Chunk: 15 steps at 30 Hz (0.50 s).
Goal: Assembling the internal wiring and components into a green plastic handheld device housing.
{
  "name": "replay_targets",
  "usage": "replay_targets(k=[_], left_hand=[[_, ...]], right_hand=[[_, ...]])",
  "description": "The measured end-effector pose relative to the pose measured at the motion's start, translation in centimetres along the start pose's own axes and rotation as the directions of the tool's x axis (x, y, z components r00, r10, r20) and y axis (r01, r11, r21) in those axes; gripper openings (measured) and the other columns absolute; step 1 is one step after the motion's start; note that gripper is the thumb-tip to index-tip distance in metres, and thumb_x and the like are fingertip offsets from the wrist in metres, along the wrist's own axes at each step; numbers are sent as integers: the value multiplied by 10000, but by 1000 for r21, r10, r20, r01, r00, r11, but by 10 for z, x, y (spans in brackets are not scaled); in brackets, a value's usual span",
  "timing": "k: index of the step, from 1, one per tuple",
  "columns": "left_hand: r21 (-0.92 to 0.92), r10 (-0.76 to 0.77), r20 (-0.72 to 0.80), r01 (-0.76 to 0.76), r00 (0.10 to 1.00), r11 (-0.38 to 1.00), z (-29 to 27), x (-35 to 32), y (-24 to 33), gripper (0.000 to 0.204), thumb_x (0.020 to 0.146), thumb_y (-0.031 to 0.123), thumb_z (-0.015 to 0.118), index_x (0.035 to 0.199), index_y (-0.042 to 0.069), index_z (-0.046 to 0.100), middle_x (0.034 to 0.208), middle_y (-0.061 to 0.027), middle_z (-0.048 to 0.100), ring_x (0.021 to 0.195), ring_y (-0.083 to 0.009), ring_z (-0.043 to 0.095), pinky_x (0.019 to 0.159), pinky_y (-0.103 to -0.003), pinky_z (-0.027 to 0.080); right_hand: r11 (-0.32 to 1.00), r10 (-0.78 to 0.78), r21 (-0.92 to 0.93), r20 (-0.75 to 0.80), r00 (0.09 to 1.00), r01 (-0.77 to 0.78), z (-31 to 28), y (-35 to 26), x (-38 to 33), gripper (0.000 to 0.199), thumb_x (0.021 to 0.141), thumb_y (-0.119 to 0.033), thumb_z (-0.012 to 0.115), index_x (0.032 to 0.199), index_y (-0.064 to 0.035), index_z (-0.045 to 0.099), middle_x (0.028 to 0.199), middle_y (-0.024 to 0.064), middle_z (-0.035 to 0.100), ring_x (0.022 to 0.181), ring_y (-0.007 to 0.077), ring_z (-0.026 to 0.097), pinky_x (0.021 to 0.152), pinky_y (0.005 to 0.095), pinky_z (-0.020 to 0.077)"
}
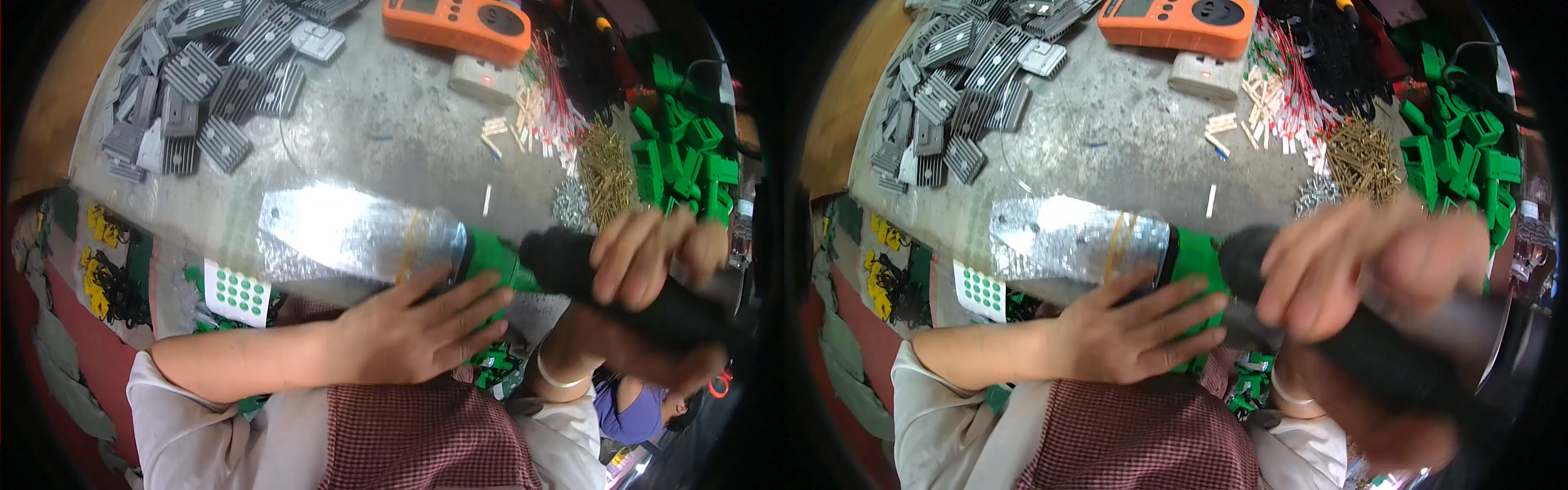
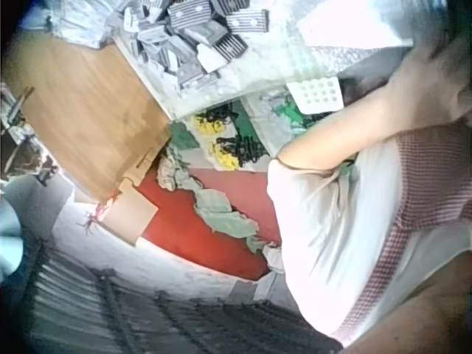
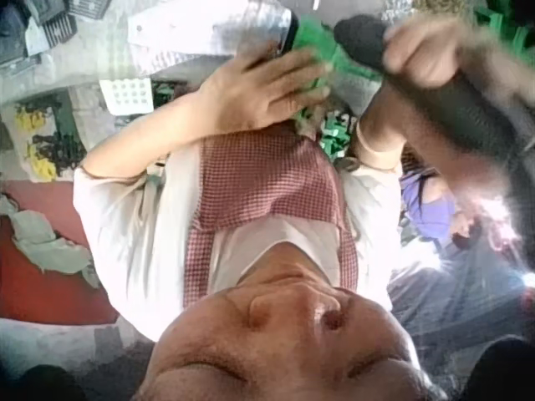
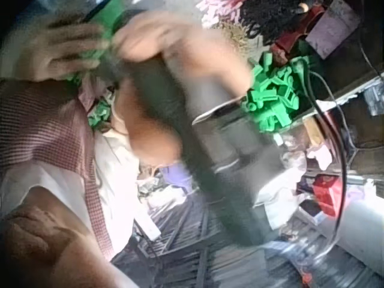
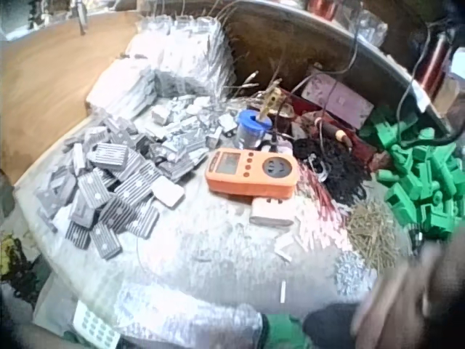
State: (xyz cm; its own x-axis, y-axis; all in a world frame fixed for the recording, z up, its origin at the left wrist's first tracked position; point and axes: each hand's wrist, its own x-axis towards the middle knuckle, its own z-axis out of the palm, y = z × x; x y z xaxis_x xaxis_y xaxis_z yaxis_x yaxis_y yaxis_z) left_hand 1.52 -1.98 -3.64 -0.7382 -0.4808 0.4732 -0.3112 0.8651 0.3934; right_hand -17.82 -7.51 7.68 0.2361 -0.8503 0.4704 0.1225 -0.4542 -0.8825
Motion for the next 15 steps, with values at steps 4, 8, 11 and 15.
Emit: replay_targets(k=[4, 8, 11, 15], left_hand=[[162, -30, -59, 39, 998, 986, 10, 5, 1, 416, 878, 262, 552, 1286, 194, 601, 1421, -34, 553, 1308, -197, 525, 1087, -431, 328], [167, 1, -63, 9, 998, 986, 7, 9, -7, 495, 825, 305, 642, 1297, 165, 590, 1399, -14, 566, 1328, -172, 496, 992, -377, 416], [111, 1, -93, 9, 996, 994, 7, 9, -9, 482, 823, 287, 657, 1282, 153, 598, 1373, 8, 582, 1314, -158, 502, 930, -327, 462], [167, 6, -179, 24, 984, 986, 12, 6, -7, 366, 860, 206, 604, 1218, 147, 649, 1356, 2, 596, 1309, -154, 502, 929, -326, 472]], right_hand=[[991, -132, -16, -344, 930, 135, 5, -22, -11, 627, 782, -665, 609, 884, -48, 559, 755, 12, 489, 676, 112, 463, 682, 262, 360], [905, -343, 116, -370, 864, 409, 26, -49, -59, 497, 783, -469, 795, 898, -96, 487, 692, -59, 449, 611, 34, 437, 570, 176, 319], [946, -198, 199, -276, 941, 258, 42, -51, -64, 488, 807, -389, 806, 981, -91, 462, 671, -41, 498, 566, 52, 492, 551, 189, 384], [973, -181, 149, 18, 983, 176, 39, -35, -64, 526, 779, -417, 829, 980, -82, 477, 690, -4, 577, 540, 98, 570, 536, 209, 460]])
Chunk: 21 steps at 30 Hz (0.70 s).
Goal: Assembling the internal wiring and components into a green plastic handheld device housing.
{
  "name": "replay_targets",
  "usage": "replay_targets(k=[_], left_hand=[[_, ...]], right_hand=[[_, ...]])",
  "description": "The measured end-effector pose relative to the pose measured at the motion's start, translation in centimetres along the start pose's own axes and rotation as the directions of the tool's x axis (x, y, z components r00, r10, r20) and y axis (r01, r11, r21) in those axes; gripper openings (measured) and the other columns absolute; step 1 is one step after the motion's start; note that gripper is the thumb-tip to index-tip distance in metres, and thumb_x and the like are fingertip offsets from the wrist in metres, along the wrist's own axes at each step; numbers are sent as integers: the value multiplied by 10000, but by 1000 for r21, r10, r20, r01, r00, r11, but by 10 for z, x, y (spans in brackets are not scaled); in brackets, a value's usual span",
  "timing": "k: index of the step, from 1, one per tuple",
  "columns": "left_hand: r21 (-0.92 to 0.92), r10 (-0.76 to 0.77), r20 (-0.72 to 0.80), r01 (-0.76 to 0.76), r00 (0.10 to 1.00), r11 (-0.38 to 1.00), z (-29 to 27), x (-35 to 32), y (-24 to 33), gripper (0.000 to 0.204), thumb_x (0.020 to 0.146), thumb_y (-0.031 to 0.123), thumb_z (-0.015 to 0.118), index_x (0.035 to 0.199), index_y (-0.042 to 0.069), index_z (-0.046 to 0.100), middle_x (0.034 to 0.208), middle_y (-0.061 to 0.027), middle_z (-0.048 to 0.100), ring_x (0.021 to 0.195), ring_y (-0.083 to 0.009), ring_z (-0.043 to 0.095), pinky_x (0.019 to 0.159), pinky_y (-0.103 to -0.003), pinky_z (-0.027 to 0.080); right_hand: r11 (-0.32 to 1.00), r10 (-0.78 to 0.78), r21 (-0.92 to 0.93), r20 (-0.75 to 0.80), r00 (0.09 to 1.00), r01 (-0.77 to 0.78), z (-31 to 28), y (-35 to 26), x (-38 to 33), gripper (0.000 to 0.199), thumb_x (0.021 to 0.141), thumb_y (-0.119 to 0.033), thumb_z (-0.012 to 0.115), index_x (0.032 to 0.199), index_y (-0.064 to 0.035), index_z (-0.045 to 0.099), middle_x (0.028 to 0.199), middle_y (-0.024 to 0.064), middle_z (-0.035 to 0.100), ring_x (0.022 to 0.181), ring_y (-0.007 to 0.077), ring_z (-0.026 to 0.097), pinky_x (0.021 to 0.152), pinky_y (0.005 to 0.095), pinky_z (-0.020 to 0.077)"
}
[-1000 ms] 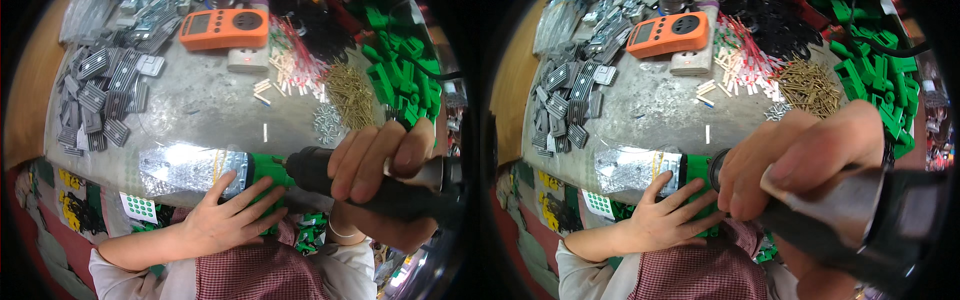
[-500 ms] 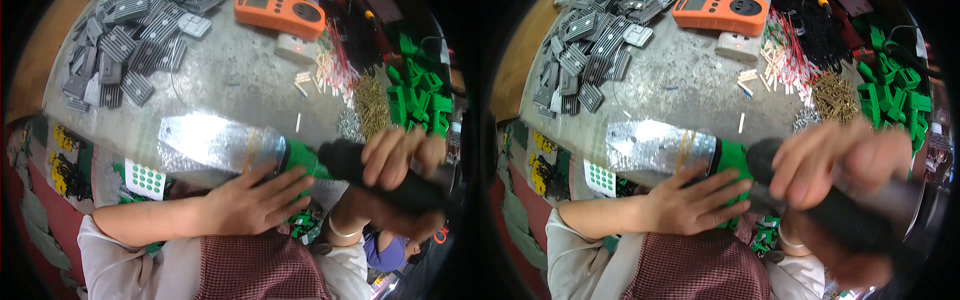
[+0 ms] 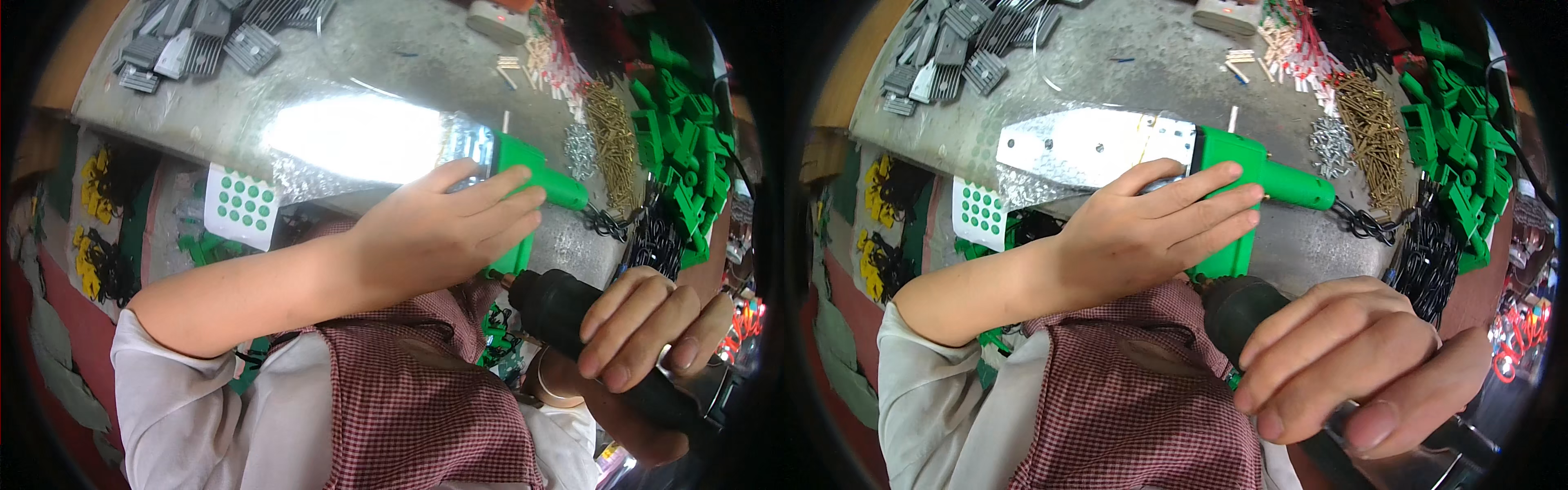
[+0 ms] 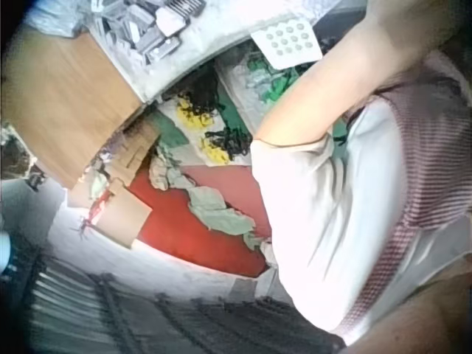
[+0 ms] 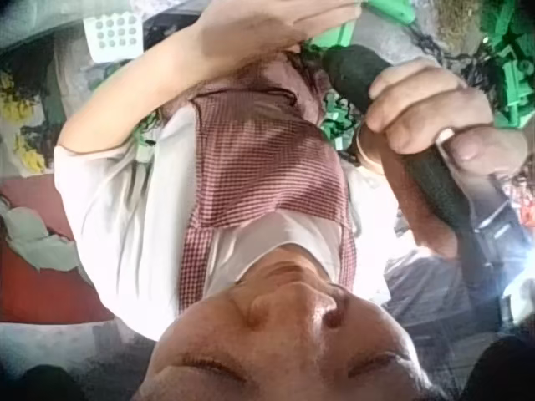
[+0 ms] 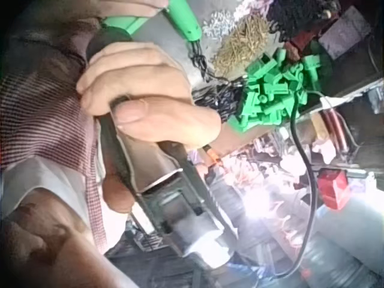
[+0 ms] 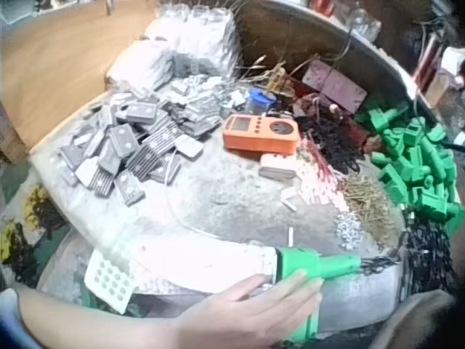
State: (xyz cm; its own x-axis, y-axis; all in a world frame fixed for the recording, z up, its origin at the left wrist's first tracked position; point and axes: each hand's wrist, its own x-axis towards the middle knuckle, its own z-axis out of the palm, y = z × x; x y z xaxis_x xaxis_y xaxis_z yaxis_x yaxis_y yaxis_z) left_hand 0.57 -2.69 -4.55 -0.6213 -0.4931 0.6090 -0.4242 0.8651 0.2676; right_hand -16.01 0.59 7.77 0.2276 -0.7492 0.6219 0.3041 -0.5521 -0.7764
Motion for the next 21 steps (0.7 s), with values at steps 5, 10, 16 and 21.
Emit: replay_targets(k=[5, 10, 16, 21], left_hand=[[7, 7, -39, -7, 999, 1000, -3, -3, 0, 333, 880, 185, 561, 1190, 130, 671, 1344, -12, 603, 1299, -164, 508, 947, -332, 474], [-41, 39, -28, -40, 999, 998, -6, -4, -1, 352, 881, 186, 546, 1202, 98, 661, 1345, -28, 602, 1303, -180, 506, 976, -347, 465], [-44, -3, -56, 0, 998, 999, -1, -3, 2, 345, 876, 171, 554, 1199, 120, 666, 1341, -42, 605, 1303, -184, 506, 976, -355, 462], [-119, -1, 170, 21, 986, 993, -16, 2, 2, 793, 634, 434, 785, 1325, 112, 567, 1445, -39, 519, 1365, -197, 451, 1019, -394, 411]], right_hand=[[994, 109, -35, 254, 961, -103, -5, 8, 2, 564, 742, -439, 860, 973, -74, 496, 708, 26, 649, 521, 134, 640, 515, 220, 525], [995, 96, -9, 286, 953, -98, -10, 15, 6, 565, 715, -431, 884, 953, -77, 513, 703, 25, 667, 519, 128, 651, 498, 207, 531], [979, 187, -103, 80, 979, -178, 5, 5, 2, 644, 730, -509, 827, 1024, -84, 442, 709, -9, 571, 556, 106, 545, 591, 230, 418], [999, -41, 18, -103, 994, 43, -12, -26, -13, 576, 695, -432, 822, 960, -93, 439, 664, -30, 529, 517, 78, 500, 556, 219, 381]])
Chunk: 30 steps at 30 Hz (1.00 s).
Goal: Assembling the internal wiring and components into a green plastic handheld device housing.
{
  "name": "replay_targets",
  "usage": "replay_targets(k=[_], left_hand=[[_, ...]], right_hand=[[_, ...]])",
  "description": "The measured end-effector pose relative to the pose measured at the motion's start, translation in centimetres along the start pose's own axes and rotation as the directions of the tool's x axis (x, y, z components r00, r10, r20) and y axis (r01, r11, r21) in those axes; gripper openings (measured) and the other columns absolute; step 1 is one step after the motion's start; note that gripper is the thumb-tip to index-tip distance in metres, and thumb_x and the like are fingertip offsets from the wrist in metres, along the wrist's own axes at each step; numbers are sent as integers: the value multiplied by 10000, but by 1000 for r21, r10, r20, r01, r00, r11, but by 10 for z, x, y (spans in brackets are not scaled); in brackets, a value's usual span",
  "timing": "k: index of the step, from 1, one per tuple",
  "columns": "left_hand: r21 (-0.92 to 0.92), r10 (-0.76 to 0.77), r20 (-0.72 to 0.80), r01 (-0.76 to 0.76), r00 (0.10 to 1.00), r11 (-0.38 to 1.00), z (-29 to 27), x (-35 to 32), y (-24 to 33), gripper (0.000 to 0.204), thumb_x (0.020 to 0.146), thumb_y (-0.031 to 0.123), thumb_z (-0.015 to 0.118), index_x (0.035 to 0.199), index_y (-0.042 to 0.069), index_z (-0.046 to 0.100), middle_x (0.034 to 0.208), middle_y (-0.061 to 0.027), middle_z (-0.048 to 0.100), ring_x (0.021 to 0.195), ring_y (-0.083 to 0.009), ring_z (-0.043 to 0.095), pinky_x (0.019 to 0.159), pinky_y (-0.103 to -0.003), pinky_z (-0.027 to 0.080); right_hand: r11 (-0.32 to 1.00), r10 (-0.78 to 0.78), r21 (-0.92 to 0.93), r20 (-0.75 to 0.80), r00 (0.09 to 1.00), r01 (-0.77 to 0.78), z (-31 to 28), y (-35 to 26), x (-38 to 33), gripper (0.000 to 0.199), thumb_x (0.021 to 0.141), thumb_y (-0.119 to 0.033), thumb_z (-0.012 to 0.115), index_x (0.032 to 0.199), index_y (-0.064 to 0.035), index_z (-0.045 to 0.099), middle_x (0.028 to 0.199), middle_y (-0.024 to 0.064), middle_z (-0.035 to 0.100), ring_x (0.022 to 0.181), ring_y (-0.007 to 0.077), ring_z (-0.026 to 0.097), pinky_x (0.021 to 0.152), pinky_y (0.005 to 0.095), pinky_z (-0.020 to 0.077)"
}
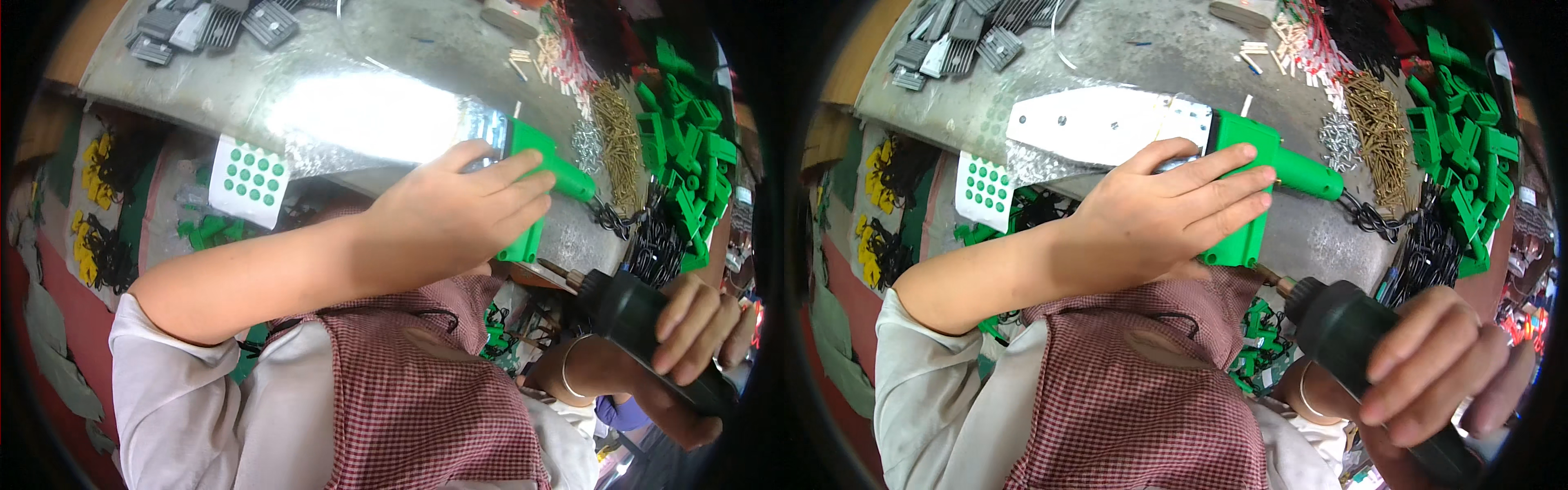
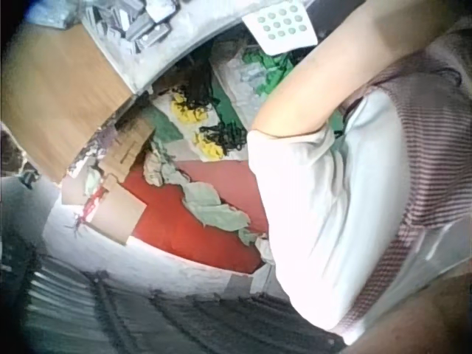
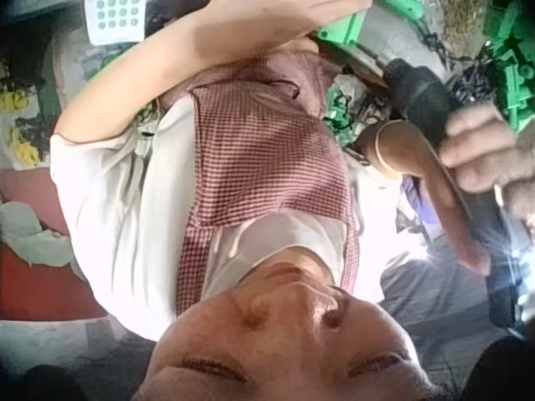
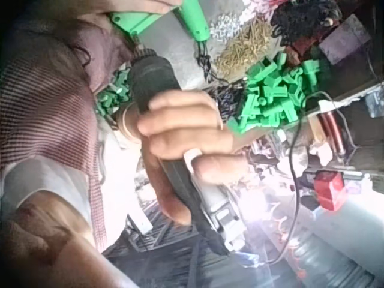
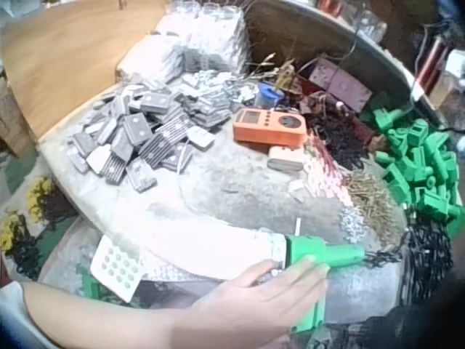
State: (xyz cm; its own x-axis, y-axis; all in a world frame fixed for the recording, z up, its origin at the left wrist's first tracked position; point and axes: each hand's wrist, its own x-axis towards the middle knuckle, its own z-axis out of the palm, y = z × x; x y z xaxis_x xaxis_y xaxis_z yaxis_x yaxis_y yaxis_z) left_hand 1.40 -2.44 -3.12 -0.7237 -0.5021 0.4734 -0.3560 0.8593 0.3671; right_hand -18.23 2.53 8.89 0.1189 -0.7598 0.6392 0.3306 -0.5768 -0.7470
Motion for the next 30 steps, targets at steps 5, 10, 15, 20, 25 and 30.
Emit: replay_targets(k=[5, 10, 15, 20, 25, 30], left_hand=[[-14, -32, -87, 31, 996, 999, 11, -1, 4, 652, 739, 393, 724, 1305, 104, 577, 1434, -48, 531, 1349, -215, 477, 986, -399, 424], [42, -15, -148, 21, 989, 999, 20, -4, 4, 468, 866, 321, 615, 1277, 98, 586, 1408, -57, 556, 1308, -223, 524, 947, -394, 438], [64, -7, -272, 25, 962, 998, 27, -3, 6, 392, 897, 276, 578, 1246, 97, 603, 1387, -53, 573, 1287, -218, 542, 915, -372, 451], [68, -27, -198, 41, 980, 997, 25, -4, 9, 400, 887, 293, 592, 1251, 128, 608, 1388, -42, 576, 1282, -229, 545, 916, -390, 456], [104, 13, -151, 3, 988, 995, 26, -4, 22, 470, 810, 359, 661, 1235, 160, 637, 1393, -27, 575, 1296, -224, 537, 966, -395, 443], [-319, 19, -25, -26, 1000, 948, 7, 11, 30, 631, 842, 514, 638, 1273, 53, 623, 1332, -161, 600, 1227, -310, 581, 962, -417, 482]], right_hand=[[977, 211, -103, 338, 917, -187, -21, 9, 7, 169, 991, -133, 573, 1076, -53, 451, 914, 150, 680, 747, 313, 706, 673, 391, 596], [972, 217, 15, 334, 918, -235, -22, 21, 10, 228, 1067, -202, 398, 974, -18, 494, 827, 204, 699, 662, 333, 701, 558, 410, 604], [974, 147, 102, 400, 905, -203, -28, 26, 13, 247, 1066, -225, 402, 983, -17, 505, 815, 197, 694, 664, 329, 702, 565, 424, 604], [987, 155, -12, 317, 936, -159, -37, 6, 14, 216, 1055, -219, 424, 1116, -20, 482, 868, 200, 692, 716, 335, 707, 652, 437, 615], [972, 42, 235, -147, 988, -7, -31, -22, 17, 569, 846, -188, 707, 1263, -9, 363, 850, 52, 537, 847, 189, 551, 933, 348, 474], [957, 199, 285, -503, 841, -56, -88, -23, -6, 469, 801, -89, 710, 1163, -25, 418, 808, 25, 409, 791, 156, 455, 875, 377, 389]])
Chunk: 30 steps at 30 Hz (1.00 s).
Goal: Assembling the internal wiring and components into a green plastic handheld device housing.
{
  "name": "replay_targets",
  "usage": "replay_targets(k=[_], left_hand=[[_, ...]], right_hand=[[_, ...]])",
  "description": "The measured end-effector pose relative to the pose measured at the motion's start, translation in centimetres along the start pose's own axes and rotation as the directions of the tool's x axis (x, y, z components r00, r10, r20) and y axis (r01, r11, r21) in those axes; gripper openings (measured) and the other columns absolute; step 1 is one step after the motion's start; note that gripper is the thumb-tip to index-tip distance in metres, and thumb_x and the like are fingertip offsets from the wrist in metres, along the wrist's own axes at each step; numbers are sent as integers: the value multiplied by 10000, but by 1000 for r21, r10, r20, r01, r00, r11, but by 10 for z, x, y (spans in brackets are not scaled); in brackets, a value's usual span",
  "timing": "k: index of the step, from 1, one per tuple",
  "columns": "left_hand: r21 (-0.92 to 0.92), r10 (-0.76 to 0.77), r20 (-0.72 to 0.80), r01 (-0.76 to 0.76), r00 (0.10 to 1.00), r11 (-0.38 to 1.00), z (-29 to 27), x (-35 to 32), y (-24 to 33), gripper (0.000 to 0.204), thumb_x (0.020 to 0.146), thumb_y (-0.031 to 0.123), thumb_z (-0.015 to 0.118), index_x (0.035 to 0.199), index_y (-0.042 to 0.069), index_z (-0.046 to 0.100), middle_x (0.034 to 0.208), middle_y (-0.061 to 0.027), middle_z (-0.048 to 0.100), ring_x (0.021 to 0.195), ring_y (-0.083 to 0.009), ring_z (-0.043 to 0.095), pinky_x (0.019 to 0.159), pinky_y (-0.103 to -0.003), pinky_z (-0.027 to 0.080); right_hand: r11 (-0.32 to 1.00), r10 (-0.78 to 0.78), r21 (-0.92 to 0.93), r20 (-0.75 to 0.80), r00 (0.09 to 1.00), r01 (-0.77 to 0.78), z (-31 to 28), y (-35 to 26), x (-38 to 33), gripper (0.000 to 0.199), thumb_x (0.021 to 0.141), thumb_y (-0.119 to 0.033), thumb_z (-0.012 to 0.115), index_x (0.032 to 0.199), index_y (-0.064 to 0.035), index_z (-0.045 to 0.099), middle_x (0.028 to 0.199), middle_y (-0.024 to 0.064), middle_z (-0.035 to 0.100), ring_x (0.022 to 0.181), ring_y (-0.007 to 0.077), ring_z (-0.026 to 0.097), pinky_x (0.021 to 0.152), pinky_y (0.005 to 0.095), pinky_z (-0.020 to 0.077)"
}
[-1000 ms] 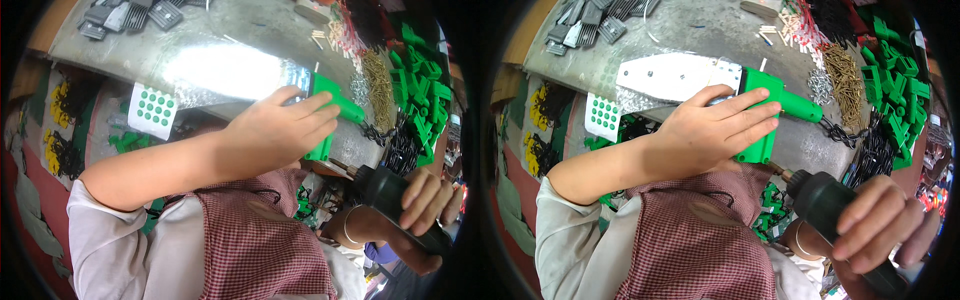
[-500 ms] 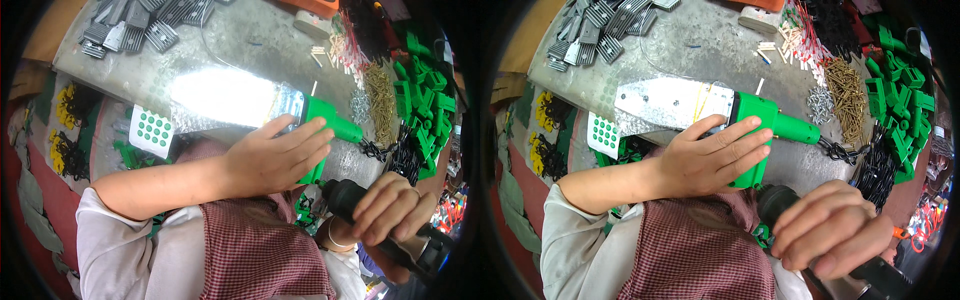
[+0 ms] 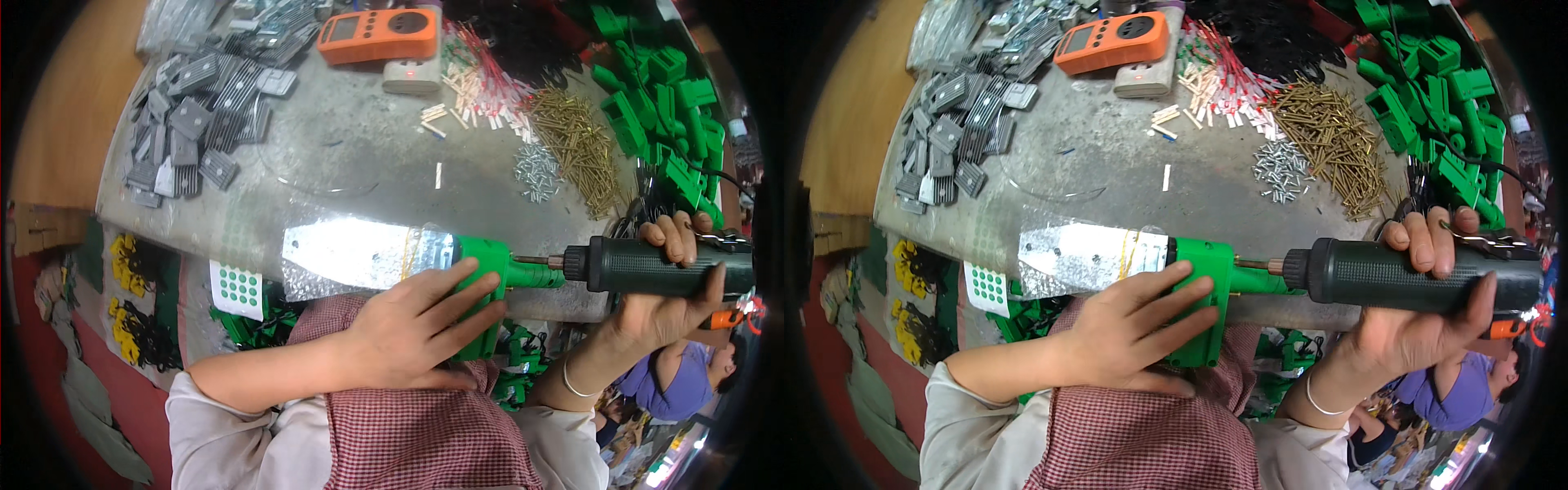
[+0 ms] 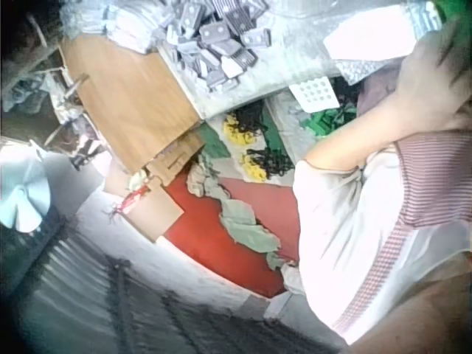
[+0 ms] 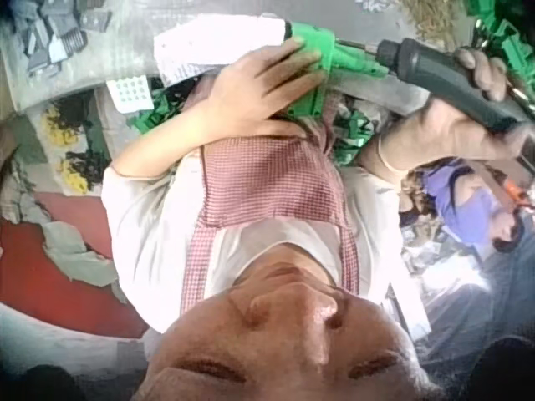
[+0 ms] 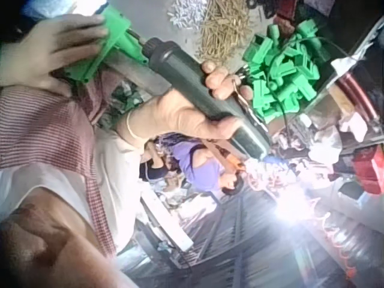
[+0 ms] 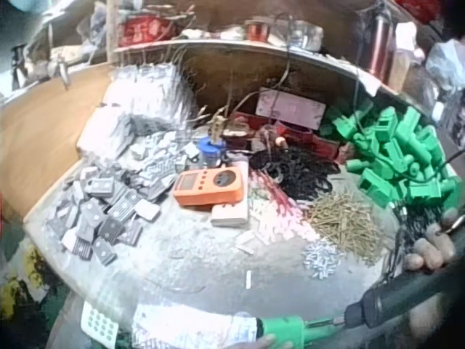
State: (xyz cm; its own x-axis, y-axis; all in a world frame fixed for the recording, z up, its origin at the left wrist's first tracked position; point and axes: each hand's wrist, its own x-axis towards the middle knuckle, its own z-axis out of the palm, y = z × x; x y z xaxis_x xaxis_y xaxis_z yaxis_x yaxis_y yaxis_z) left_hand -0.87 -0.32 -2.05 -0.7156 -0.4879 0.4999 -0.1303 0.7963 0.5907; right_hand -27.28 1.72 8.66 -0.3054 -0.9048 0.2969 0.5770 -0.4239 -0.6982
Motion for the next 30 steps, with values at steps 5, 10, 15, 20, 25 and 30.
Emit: replay_targets(k=[5, 10, 15, 20, 25, 30], left_hand=[[291, -167, 51, 145, 985, 945, -35, 5, -14, 615, 732, 365, 739, 1229, 22, 620, 1321, -166, 589, 1209, -336, 576, 982, -461, 453], [357, -140, 10, 127, 990, 925, -33, -4, -21, 393, 692, 102, 739, 1062, 1, 651, 1243, -188, 634, 1178, -387, 594, 1021, -480, 421], [131, -281, -66, 288, 957, 949, -27, 16, -16, 462, 662, -12, 599, 1123, -6, 604, 1236, -195, 627, 1163, -376, 603, 1002, -490, 423], [5, -338, 66, 339, 939, 941, -33, 19, -22, 535, 718, -6, 531, 1251, -9, 577, 1265, -182, 624, 1219, -356, 574, 1035, -497, 374], [76, -316, 138, 308, 938, 948, -38, 30, -21, 511, 780, 195, 723, 1233, -2, 593, 1250, -159, 631, 1174, -340, 592, 1005, -460, 401], [138, -267, 117, 251, 956, 958, -35, 22, -29, 633, 703, 353, 820, 1197, 14, 617, 1223, -125, 648, 1089, -306, 624, 924, -416, 437]], right_hand=[[969, -77, 224, -133, 988, 106, -55, 5, -24, 396, 899, -242, 614, 1173, -2, 458, 827, 21, 430, 796, 152, 459, 875, 380, 425], [939, -107, 294, -239, 965, 177, -70, 20, -39, 385, 912, -271, 585, 1154, 7, 473, 833, 21, 432, 811, 154, 466, 885, 373, 427], [915, -117, 321, -369, 922, 245, -84, 36, -42, 366, 920, -308, 581, 1129, -22, 489, 818, 27, 467, 775, 155, 478, 855, 370, 449], [939, -127, 215, -511, 850, 269, -79, 50, -41, 370, 927, -365, 556, 1097, -41, 505, 778, 17, 466, 748, 146, 487, 808, 337, 455], [944, -112, 198, -558, 822, 263, -77, 55, -40, 369, 928, -379, 544, 1089, -49, 508, 776, 6, 469, 734, 131, 484, 790, 330, 450], [929, -87, 264, -526, 846, 259, -80, 58, -40, 354, 915, -359, 564, 1065, -44, 503, 772, 0, 463, 731, 119, 475, 783, 320, 447]])
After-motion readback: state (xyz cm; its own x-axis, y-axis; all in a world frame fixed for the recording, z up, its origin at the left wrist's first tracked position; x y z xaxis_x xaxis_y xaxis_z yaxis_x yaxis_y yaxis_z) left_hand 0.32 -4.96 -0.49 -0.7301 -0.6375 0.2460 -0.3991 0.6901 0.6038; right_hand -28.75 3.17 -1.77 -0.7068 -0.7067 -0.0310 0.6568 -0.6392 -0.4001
